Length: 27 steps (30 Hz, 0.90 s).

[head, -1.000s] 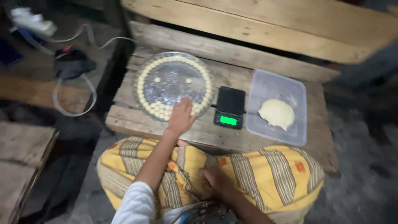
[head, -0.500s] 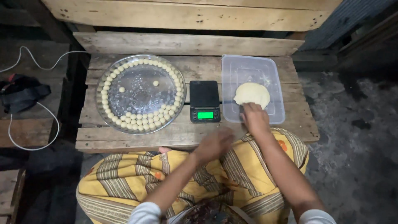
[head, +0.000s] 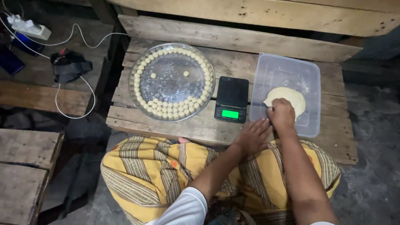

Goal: The person portions dough from a large mass in a plastic container, weighs each piece on a digital scale, rolls it into a ball, and places it on a metal tray. The process is repeated continuously throughout the clip.

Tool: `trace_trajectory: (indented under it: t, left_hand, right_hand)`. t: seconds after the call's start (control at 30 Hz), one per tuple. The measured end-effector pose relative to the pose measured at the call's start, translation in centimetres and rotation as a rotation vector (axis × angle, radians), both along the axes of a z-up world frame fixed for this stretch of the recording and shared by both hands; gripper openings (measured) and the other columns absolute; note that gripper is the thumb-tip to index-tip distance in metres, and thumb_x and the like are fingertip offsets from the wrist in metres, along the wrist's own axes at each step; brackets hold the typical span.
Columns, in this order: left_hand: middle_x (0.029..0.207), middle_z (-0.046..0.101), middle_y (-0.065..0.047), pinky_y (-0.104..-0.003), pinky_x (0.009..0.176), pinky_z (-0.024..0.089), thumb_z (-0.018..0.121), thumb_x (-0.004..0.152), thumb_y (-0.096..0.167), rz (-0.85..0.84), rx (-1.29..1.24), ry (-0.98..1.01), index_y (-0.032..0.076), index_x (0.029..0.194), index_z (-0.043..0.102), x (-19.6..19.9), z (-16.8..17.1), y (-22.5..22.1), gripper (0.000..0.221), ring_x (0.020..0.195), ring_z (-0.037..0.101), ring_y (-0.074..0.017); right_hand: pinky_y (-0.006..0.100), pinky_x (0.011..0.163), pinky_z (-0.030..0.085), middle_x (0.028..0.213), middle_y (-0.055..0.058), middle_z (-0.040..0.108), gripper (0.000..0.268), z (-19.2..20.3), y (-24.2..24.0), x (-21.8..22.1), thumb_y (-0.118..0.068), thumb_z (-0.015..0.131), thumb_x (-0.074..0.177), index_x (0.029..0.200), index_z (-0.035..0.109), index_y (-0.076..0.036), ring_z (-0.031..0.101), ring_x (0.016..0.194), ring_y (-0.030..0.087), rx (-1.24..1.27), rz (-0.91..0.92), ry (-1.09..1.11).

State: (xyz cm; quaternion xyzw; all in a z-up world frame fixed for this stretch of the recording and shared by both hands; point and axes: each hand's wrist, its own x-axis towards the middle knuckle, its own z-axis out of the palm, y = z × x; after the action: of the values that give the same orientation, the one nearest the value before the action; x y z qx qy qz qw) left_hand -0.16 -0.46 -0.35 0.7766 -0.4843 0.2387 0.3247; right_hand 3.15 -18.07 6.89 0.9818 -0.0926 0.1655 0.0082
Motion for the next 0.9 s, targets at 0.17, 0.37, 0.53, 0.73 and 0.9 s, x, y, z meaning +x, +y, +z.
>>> trace_trajectory:
  t: [0.17,0.37,0.53,0.73,0.9]
  left_hand:
    - [0.157,0.051,-0.015,-0.051,0.117,0.042,0.053,0.082,0.071,0.031,0.069,-0.042,0.017,0.147,0.054,0.1,0.6,0.5,0.085,0.147,0.049,-0.0326]
    - [0.141,0.061,-0.013,-0.05,0.118,0.041,0.057,0.08,0.068,0.044,0.112,-0.047,0.015,0.122,0.067,-0.1,3.3,1.5,0.068,0.145,0.05,-0.0304]
    - [0.142,0.059,-0.012,-0.051,0.118,0.04,0.054,0.08,0.072,0.052,0.151,-0.061,0.017,0.122,0.067,0.0,2.0,1.0,0.07,0.147,0.047,-0.0303]
    - [0.15,0.055,-0.013,-0.052,0.115,0.041,0.058,0.079,0.071,0.02,0.192,-0.058,0.017,0.13,0.065,0.3,1.6,0.8,0.075,0.145,0.049,-0.0317]
    - [0.153,0.052,-0.013,-0.055,0.115,0.04,0.064,0.076,0.071,0.006,0.234,-0.042,0.017,0.143,0.059,0.2,2.1,1.0,0.086,0.146,0.047,-0.0326]
  right_hand:
    - [0.039,0.078,0.06,0.09,0.005,0.065,0.02,1.3,0.9,-1.5,-0.017,0.079,0.084,0.103,0.077,-0.015,0.069,0.09,0.027,0.124,-0.117,-0.048]
    - [0.037,0.068,0.057,0.091,0.006,0.059,0.019,0.3,2.5,-0.7,-0.016,0.079,0.079,0.094,0.071,-0.009,0.067,0.087,0.028,-0.195,-0.045,-0.105]
    - [0.04,0.061,0.056,0.086,0.009,0.057,0.01,0.6,2.5,-0.8,-0.01,0.074,0.079,0.087,0.068,-0.005,0.065,0.08,0.031,-0.169,0.026,-0.121]
    - [0.042,0.068,0.059,0.085,0.011,0.061,0.016,0.0,0.6,-2.1,-0.009,0.081,0.082,0.096,0.074,-0.007,0.069,0.082,0.033,0.393,-0.209,-0.102]
    - [0.029,0.054,0.044,0.075,0.001,0.052,0.026,3.1,3.2,-3.6,-0.012,0.083,0.083,0.104,0.072,-0.001,0.057,0.07,0.012,1.192,-0.428,-0.437]
